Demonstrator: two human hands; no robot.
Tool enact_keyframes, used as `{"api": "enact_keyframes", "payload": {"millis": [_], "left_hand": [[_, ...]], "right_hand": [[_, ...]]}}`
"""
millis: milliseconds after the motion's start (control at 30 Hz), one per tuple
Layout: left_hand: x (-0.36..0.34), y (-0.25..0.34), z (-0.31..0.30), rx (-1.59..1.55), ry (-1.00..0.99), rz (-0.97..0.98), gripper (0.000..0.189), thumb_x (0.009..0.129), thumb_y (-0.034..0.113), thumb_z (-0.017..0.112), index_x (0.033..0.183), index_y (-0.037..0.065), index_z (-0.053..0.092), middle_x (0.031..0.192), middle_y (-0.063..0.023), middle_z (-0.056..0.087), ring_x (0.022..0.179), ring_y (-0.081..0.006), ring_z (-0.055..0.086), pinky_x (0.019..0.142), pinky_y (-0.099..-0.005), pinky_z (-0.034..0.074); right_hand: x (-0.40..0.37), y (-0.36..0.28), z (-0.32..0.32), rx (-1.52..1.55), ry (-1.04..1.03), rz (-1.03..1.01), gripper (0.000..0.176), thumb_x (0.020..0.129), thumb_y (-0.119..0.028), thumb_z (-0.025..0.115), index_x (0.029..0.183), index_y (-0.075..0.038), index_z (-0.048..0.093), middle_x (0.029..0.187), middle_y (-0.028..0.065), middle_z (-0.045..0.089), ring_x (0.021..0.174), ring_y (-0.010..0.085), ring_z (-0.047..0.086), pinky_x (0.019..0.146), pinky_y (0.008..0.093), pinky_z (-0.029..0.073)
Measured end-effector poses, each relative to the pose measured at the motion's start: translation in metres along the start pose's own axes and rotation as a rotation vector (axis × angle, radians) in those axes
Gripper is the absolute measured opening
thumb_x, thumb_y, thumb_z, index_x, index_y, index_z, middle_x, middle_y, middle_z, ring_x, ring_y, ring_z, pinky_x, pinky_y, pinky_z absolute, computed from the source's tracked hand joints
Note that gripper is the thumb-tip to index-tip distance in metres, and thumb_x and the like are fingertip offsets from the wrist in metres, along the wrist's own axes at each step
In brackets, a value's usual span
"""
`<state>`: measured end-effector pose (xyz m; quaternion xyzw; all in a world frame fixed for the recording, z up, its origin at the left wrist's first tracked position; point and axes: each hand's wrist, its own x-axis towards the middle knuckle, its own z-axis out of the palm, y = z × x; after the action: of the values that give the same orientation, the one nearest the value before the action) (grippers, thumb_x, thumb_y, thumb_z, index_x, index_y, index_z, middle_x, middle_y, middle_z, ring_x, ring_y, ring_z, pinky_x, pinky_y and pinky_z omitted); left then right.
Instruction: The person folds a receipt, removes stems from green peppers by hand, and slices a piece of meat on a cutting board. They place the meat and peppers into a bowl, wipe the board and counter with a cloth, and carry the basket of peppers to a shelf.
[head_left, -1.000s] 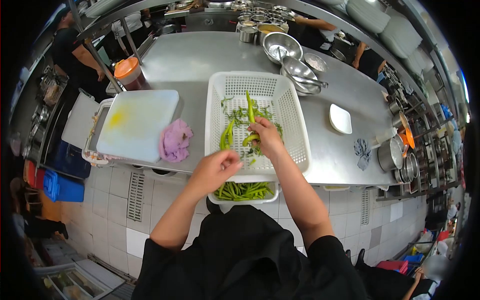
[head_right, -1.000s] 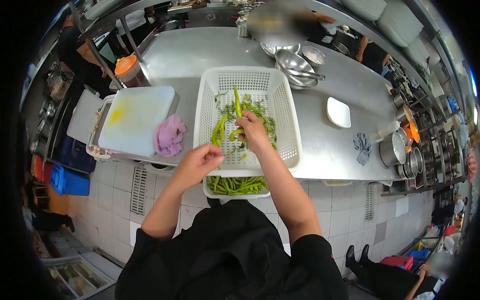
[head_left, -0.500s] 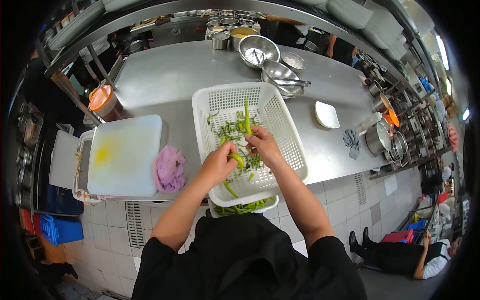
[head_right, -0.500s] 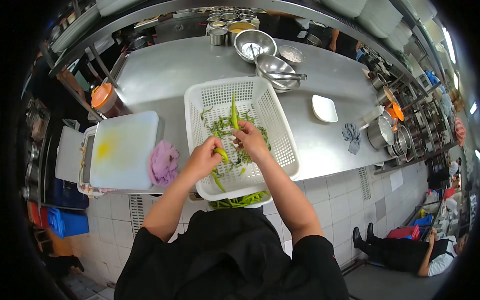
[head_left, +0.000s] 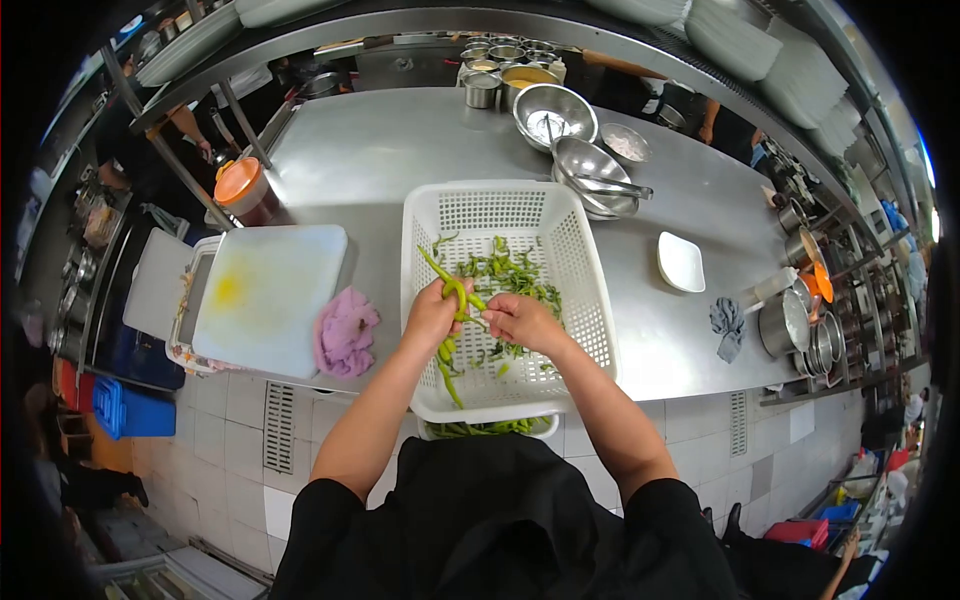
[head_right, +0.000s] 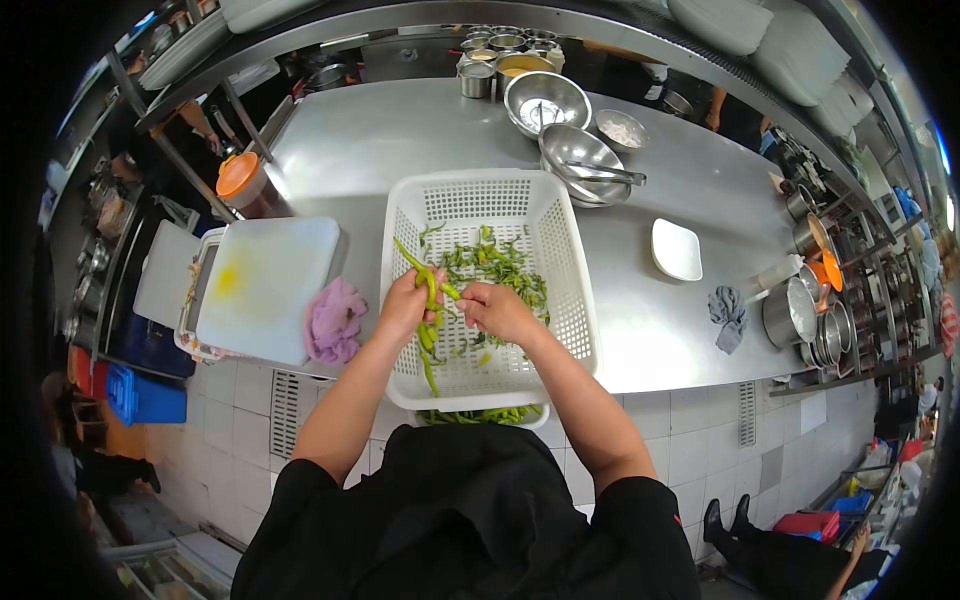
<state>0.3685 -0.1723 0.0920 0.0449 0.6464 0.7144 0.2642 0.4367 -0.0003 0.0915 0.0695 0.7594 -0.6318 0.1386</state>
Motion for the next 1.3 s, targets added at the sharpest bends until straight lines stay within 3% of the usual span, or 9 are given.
{"api": "enact_keyframes", "payload": {"millis": [167, 333, 500, 600, 700, 867, 967, 1133, 1300], "left_hand": [[0.001, -0.001, -0.013, -0.329, -0.174, -0.159, 0.028, 0.091, 0.031, 0.06, 0.098, 0.005, 0.054, 0.07, -0.0032, 0.049, 0.044, -0.0095, 0.037, 0.04, -0.0246, 0.03], [0.001, -0.001, -0.015, -0.537, -0.329, -0.271, 0.029, 0.092, 0.033, 0.06, 0.097, 0.006, 0.051, 0.068, -0.0039, 0.047, 0.043, -0.0097, 0.035, 0.04, -0.025, 0.029], [-0.003, 0.0, -0.008, -0.517, -0.234, -0.289, 0.032, 0.092, 0.037, 0.057, 0.094, 0.006, 0.05, 0.064, -0.0042, 0.046, 0.042, -0.0095, 0.035, 0.04, -0.0243, 0.029], [0.002, -0.007, -0.006, -0.384, -0.084, -0.16, 0.033, 0.093, 0.039, 0.055, 0.092, 0.007, 0.05, 0.062, -0.0045, 0.047, 0.042, -0.0095, 0.036, 0.04, -0.0248, 0.029], [0.005, -0.009, -0.002, -0.141, 0.054, -0.011, 0.034, 0.093, 0.04, 0.054, 0.091, 0.007, 0.05, 0.063, -0.0037, 0.049, 0.044, -0.0095, 0.038, 0.041, -0.026, 0.031], [0.011, -0.027, 0.005, 0.189, 0.105, 0.179, 0.031, 0.094, 0.038, 0.053, 0.091, 0.007, 0.052, 0.063, -0.0006, 0.048, 0.049, -0.009, 0.042, 0.045, -0.0259, 0.032], [0.013, -0.03, 0.005, 0.2, 0.092, 0.224, 0.029, 0.095, 0.038, 0.051, 0.093, 0.009, 0.051, 0.067, 0.0018, 0.047, 0.05, -0.0064, 0.04, 0.041, -0.0234, 0.028], [-0.001, -0.004, -0.001, -0.159, -0.165, -0.13, 0.033, 0.094, 0.042, 0.052, 0.091, 0.009, 0.051, 0.063, 0.0004, 0.045, 0.041, -0.0077, 0.03, 0.039, -0.0242, 0.024], [0.001, -0.004, -0.01, -0.47, -0.185, -0.224, 0.032, 0.095, 0.042, 0.051, 0.087, 0.011, 0.05, 0.058, -0.0009, 0.042, 0.036, -0.0099, 0.03, 0.036, -0.0255, 0.022]], "right_hand": [[-0.006, 0.001, -0.005, -0.205, 0.021, -0.299, 0.014, 0.091, -0.021, 0.06, 0.088, -0.007, 0.061, 0.068, -0.0008, 0.059, 0.059, 0.008, 0.052, 0.055, 0.0257, 0.043], [-0.01, -0.002, -0.008, -0.127, -0.023, -0.326, 0.015, 0.09, -0.02, 0.061, 0.089, -0.005, 0.061, 0.068, 0.0002, 0.06, 0.062, 0.0095, 0.054, 0.058, 0.0261, 0.045], [-0.012, -0.008, -0.003, -0.14, -0.049, -0.359, 0.017, 0.088, -0.021, 0.063, 0.09, -0.005, 0.061, 0.07, 0.0022, 0.059, 0.063, 0.0119, 0.056, 0.062, 0.0275, 0.047], [-0.006, 0.01, -0.005, -0.481, -0.056, -0.221, 0.021, 0.086, -0.023, 0.067, 0.093, -0.003, 0.062, 0.076, 0.0037, 0.06, 0.068, 0.0122, 0.056, 0.064, 0.0277, 0.047], [-0.005, 0.011, 0.002, -0.634, 0.202, -0.565, 0.026, 0.086, -0.03, 0.066, 0.092, -0.005, 0.062, 0.072, 0.0052, 0.062, 0.065, 0.0163, 0.058, 0.063, 0.0313, 0.048], [-0.002, 0.0, 0.015, -0.224, 0.131, -0.249, 0.027, 0.09, -0.031, 0.061, 0.09, -0.004, 0.061, 0.069, 0.0061, 0.06, 0.061, 0.0161, 0.056, 0.06, 0.0304, 0.047], [-0.007, -0.004, 0.016, -0.264, 0.126, -0.273, 0.026, 0.092, -0.029, 0.058, 0.089, -0.003, 0.061, 0.07, 0.0057, 0.059, 0.06, 0.0149, 0.055, 0.059, 0.0299, 0.046], [-0.003, 0.0, 0.012, -0.125, -0.002, -0.344, 0.025, 0.094, -0.027, 0.056, 0.087, -0.003, 0.061, 0.07, 0.0026, 0.059, 0.064, 0.0112, 0.054, 0.059, 0.0271, 0.044], [-0.003, -0.003, 0.006, 0.304, -0.183, -0.293, 0.018, 0.093, -0.021, 0.055, 0.091, -0.005, 0.061, 0.077, 0.0007, 0.058, 0.074, 0.0082, 0.052, 0.068, 0.0236, 0.044]]}}
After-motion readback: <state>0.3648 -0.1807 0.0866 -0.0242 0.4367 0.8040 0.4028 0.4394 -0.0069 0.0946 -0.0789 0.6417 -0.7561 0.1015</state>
